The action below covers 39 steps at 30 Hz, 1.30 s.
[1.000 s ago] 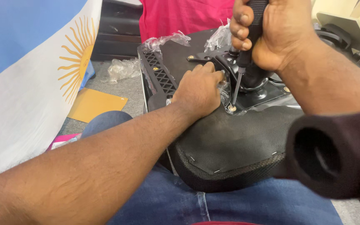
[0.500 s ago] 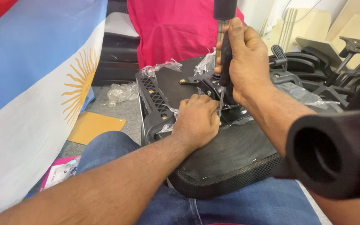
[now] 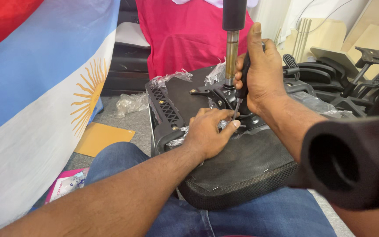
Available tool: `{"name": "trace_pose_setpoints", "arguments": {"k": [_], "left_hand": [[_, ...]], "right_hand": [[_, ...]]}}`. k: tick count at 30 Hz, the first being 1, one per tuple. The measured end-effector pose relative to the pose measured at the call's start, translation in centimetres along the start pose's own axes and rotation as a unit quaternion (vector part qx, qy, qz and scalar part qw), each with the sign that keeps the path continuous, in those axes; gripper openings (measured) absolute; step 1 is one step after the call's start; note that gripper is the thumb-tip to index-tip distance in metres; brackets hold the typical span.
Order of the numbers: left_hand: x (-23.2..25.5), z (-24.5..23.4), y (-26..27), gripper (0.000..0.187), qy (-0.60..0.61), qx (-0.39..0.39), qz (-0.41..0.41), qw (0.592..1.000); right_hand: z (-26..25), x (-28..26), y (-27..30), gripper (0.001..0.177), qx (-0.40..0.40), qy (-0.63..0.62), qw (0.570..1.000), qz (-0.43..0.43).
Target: The person uses a manual screwdriver to tighten screws on the underside of a black office chair seat. They hold the seat steady with one hand while turning the screwdriver with the other, working on multiple fasteners around the central gas lift post.
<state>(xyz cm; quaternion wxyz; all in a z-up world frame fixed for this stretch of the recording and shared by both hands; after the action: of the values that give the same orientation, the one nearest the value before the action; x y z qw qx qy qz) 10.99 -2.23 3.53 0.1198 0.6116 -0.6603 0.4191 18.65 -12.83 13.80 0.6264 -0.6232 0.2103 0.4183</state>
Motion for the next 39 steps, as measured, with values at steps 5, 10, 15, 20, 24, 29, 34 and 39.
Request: {"name": "trace_pose_setpoints", "arguments": {"k": [5, 10, 15, 20, 24, 29, 34, 39], "left_hand": [[-0.6, 0.0, -0.5, 0.029, 0.007, 0.012, -0.008, 1.0], [-0.6, -0.2, -0.4, 0.027, 0.024, 0.004, -0.006, 1.0], [-0.8, -0.5, -0.3, 0.027, 0.022, 0.008, -0.003, 1.0], [-0.5, -0.8, 0.0, 0.026, 0.028, 0.015, 0.021, 0.999], [-0.6, -0.9, 0.2, 0.026, 0.023, 0.008, 0.006, 1.0], [-0.4, -0.9, 0.2, 0.024, 0.018, 0.007, 0.009, 1.0], [-0.8, -0.6, 0.2, 0.025, 0.013, -0.011, -0.012, 1.0], [-0.6, -1.0, 0.4, 0.025, 0.032, -0.009, -0.009, 0.999]], "right_hand": [[0.0, -0.3, 0.0, 0.056, 0.007, 0.007, 0.999, -0.037], [0.7, 0.6, 0.0, 0.048, -0.014, -0.077, 0.996, 0.039], [0.2, 0.7, 0.0, 0.041, -0.022, -0.075, 0.996, 0.041], [-0.9, 0.2, -0.1, 0.046, 0.025, -0.054, 0.998, 0.021], [-0.9, 0.3, 0.4, 0.046, 0.025, -0.05, 0.998, 0.016], [-1.0, 0.8, 0.6, 0.042, 0.035, -0.042, 0.998, 0.043], [-0.1, 0.3, 0.6, 0.04, -0.034, -0.089, 0.992, 0.077], [1.2, -0.2, 0.7, 0.045, -0.093, -0.11, 0.981, 0.129]]}}
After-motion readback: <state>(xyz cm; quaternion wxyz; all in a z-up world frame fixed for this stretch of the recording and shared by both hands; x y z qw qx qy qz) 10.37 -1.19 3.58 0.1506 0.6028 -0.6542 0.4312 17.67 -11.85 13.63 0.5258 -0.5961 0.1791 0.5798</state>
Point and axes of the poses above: each hand's wrist, its own y-axis away from the middle knuckle, its own z-axis out of the palm, x = y × z, the point moved 8 cm from there along -y, towards the middle knuckle, and after that the axes turned 10 degrees about -z, right-handed, at the moved point
